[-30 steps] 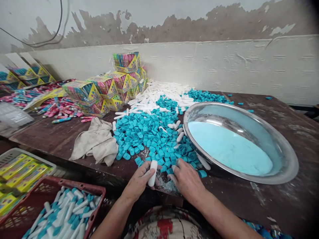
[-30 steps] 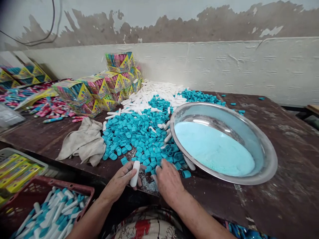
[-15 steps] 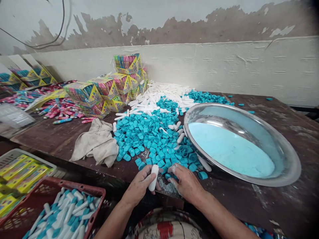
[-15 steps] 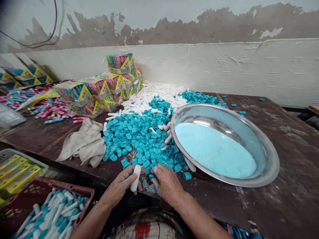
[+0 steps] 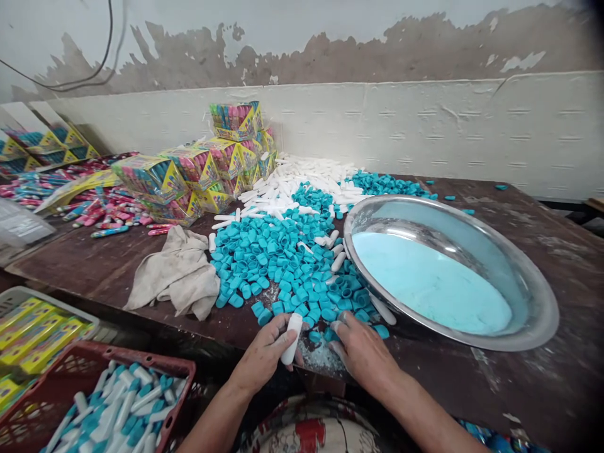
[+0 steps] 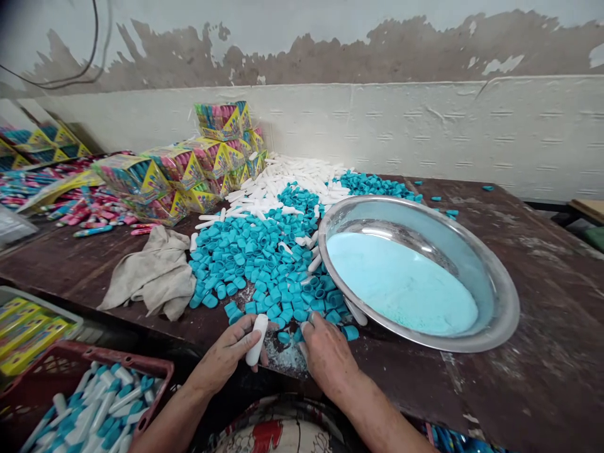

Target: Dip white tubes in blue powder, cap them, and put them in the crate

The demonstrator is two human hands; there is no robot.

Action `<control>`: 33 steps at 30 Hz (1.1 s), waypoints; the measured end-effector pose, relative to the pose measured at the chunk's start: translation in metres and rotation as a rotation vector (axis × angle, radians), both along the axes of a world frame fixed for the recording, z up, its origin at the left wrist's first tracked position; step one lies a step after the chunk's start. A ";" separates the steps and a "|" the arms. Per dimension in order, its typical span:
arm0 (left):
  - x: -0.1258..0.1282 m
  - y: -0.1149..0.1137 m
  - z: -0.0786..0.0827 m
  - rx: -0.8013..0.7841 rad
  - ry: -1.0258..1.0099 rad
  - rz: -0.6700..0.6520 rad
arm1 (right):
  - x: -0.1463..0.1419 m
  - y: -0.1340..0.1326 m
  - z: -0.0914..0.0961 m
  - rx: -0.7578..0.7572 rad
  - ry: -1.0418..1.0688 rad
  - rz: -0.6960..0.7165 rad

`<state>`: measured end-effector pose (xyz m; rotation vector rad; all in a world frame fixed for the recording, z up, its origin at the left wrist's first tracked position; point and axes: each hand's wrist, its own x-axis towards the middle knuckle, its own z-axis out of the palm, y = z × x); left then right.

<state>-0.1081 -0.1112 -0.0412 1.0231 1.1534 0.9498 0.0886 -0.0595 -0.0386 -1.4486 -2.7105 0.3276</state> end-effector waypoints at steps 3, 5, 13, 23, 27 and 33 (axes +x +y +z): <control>0.000 -0.001 0.000 0.019 0.012 -0.001 | -0.004 -0.001 -0.001 -0.029 0.059 0.014; 0.000 -0.002 0.000 0.025 0.000 -0.021 | -0.003 0.002 0.000 -0.086 0.127 0.025; 0.004 -0.001 -0.001 0.030 -0.023 -0.047 | -0.002 0.011 -0.005 -0.176 0.280 0.015; 0.003 -0.003 -0.001 0.068 -0.097 -0.062 | -0.002 0.016 0.001 -0.309 0.690 -0.019; 0.004 -0.005 -0.001 0.063 -0.005 -0.159 | -0.004 0.012 0.009 -0.725 0.972 -0.054; 0.005 -0.005 -0.002 0.085 0.114 -0.230 | -0.006 0.004 0.007 -0.897 1.096 -0.137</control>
